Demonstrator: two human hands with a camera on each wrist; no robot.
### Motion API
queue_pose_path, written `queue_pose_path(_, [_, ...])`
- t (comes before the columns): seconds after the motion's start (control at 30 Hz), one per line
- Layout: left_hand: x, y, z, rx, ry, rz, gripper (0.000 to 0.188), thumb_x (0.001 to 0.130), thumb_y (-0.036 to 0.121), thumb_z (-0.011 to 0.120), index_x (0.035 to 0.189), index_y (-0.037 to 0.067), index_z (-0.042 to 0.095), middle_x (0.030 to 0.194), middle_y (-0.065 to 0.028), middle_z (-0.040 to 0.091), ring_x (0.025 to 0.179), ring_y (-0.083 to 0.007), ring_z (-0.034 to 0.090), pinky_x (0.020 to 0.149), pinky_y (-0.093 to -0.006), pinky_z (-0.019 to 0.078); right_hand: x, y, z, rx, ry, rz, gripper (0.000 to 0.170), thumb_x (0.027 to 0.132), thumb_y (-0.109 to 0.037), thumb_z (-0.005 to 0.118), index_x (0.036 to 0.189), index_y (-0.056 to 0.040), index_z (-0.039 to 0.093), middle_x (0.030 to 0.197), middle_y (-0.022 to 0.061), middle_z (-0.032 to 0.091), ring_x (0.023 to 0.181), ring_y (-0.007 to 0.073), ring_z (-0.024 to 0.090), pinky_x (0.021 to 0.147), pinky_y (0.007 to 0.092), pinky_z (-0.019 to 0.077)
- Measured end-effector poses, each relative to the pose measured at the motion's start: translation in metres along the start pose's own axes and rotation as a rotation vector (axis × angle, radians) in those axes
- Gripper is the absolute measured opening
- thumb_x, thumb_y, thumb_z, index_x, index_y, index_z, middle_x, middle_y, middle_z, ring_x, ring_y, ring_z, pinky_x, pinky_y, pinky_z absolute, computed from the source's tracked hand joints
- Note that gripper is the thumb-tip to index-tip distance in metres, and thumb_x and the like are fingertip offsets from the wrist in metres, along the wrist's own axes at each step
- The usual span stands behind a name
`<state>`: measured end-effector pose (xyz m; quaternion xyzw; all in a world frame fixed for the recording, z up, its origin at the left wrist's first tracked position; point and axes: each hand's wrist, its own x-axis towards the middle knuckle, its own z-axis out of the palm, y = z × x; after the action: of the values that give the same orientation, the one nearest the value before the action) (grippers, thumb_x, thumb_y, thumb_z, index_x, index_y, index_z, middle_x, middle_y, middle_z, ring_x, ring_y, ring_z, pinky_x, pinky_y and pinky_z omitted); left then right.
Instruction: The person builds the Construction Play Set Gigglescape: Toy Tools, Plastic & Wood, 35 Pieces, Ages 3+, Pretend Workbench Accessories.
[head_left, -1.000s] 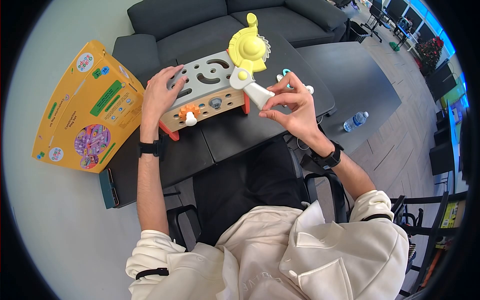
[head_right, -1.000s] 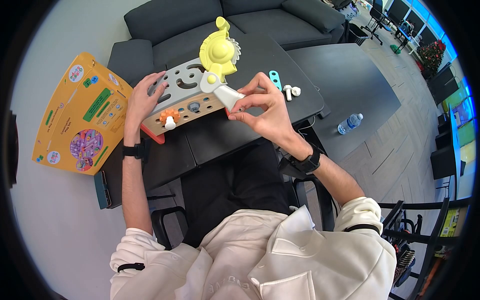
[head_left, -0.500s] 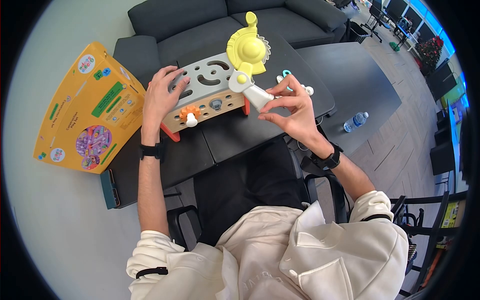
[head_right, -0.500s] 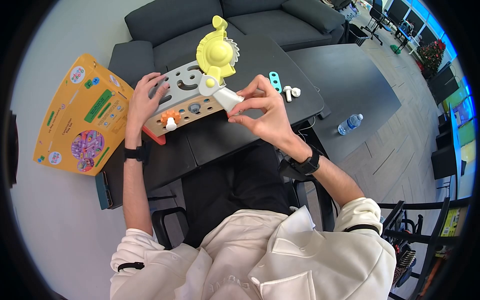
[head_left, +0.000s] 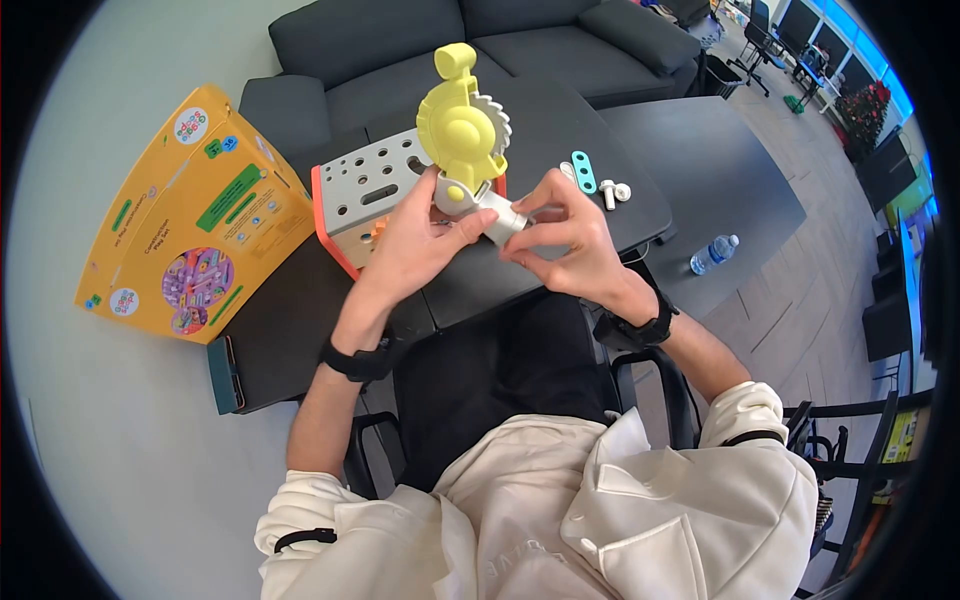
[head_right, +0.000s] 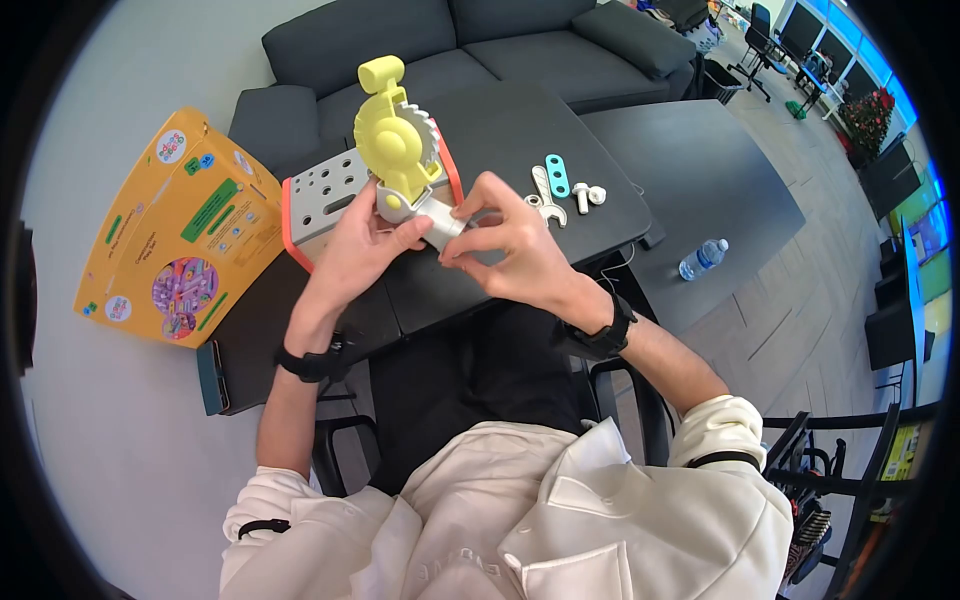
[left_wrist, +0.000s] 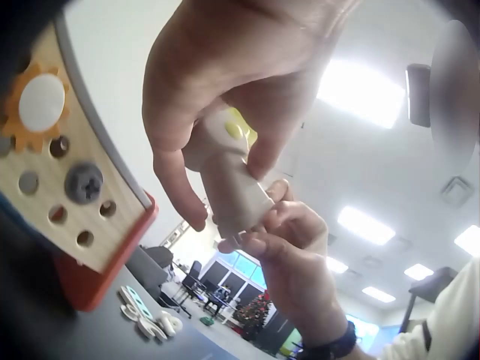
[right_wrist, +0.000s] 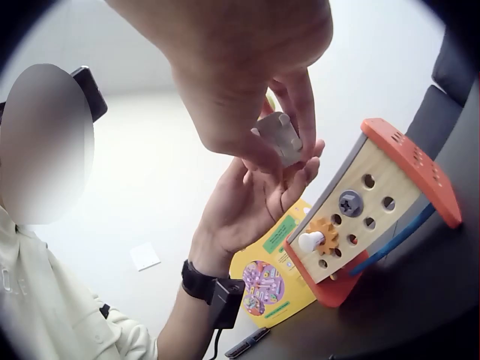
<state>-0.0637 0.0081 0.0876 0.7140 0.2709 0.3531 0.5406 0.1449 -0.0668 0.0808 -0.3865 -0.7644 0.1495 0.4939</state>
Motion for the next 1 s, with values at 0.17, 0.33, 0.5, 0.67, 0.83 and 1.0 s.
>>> queue_pose_path(0.17, [-0.001, 0.007, 0.006, -0.249, 0.021, -0.132, 0.059, 0.097, 0.024, 0.073, 0.142, 0.001, 0.043, 0.125, -0.0109, 0.061, 0.115, -0.0191, 0.065, 0.094, -0.0343, 0.0583, 0.004, 0.002, -0.009, -0.032, -0.124, -0.086, 0.028, 0.070, 0.005, 0.084, 0.093, -0.0086, 0.077, 0.107, 0.0077, 0.051, 0.101, 0.0225, 0.061, 0.082, 0.0318, 0.0611])
queue_pose_path(0.33, [0.002, 0.008, 0.003, -0.271, 0.025, -0.181, 0.052, 0.096, 0.021, 0.073, 0.137, 0.001, 0.048, 0.122, -0.0101, 0.063, 0.114, -0.0194, 0.066, 0.093, -0.0342, 0.0592, 0.009, 0.006, -0.026, 0.226, -0.163, 0.182, 0.046, 0.079, 0.007, 0.078, 0.118, -0.0044, 0.058, 0.115, 0.0107, 0.054, 0.095, 0.0239, 0.065, 0.080, 0.0335, 0.0610])
queue_pose_path(0.5, [0.002, 0.013, 0.010, -0.171, 0.075, -0.137, 0.053, 0.092, 0.021, 0.077, 0.134, 0.001, 0.052, 0.119, -0.0092, 0.064, 0.109, -0.0171, 0.067, 0.087, -0.0325, 0.0585, -0.002, 0.066, -0.056, -0.456, -0.452, 0.208, 0.023, 0.079, -0.007, 0.082, 0.091, -0.0057, 0.063, 0.087, 0.0074, 0.066, 0.085, 0.0261, 0.070, 0.070, 0.0346, 0.0555])
queue_pose_path(0.67, [0.002, 0.011, 0.014, -0.132, 0.065, -0.168, 0.058, 0.089, 0.028, 0.080, 0.132, 0.000, 0.054, 0.113, -0.0073, 0.066, 0.101, -0.0140, 0.067, 0.082, -0.0304, 0.0565, -0.032, 0.122, -0.064, -0.811, -0.673, 0.473, 0.021, 0.071, -0.019, 0.089, 0.075, -0.0056, 0.074, 0.076, 0.0125, 0.073, 0.081, 0.0325, 0.073, 0.071, 0.0420, 0.0568])
queue_pose_path(0.83, [0.004, 0.009, 0.017, -0.105, 0.035, -0.194, 0.049, 0.091, 0.029, 0.079, 0.124, 0.000, 0.060, 0.108, -0.0058, 0.068, 0.099, -0.0124, 0.067, 0.079, -0.0285, 0.0561, -0.046, 0.146, -0.069, -0.751, -0.662, 0.516, 0.019, 0.068, -0.020, 0.089, 0.075, -0.0067, 0.077, 0.072, 0.0115, 0.072, 0.074, 0.0308, 0.072, 0.066, 0.0406, 0.0552])
queue_pose_path(1.0, [0.006, 0.006, 0.023, -0.108, 0.028, -0.198, 0.045, 0.090, 0.029, 0.080, 0.122, 0.003, 0.062, 0.106, -0.0035, 0.068, 0.096, -0.0107, 0.067, 0.077, -0.0273, 0.0549, -0.044, 0.160, -0.064, -0.688, -0.696, 0.617, 0.024, 0.065, -0.020, 0.092, 0.076, -0.0054, 0.077, 0.074, 0.0114, 0.073, 0.080, 0.0311, 0.073, 0.071, 0.0425, 0.0574])
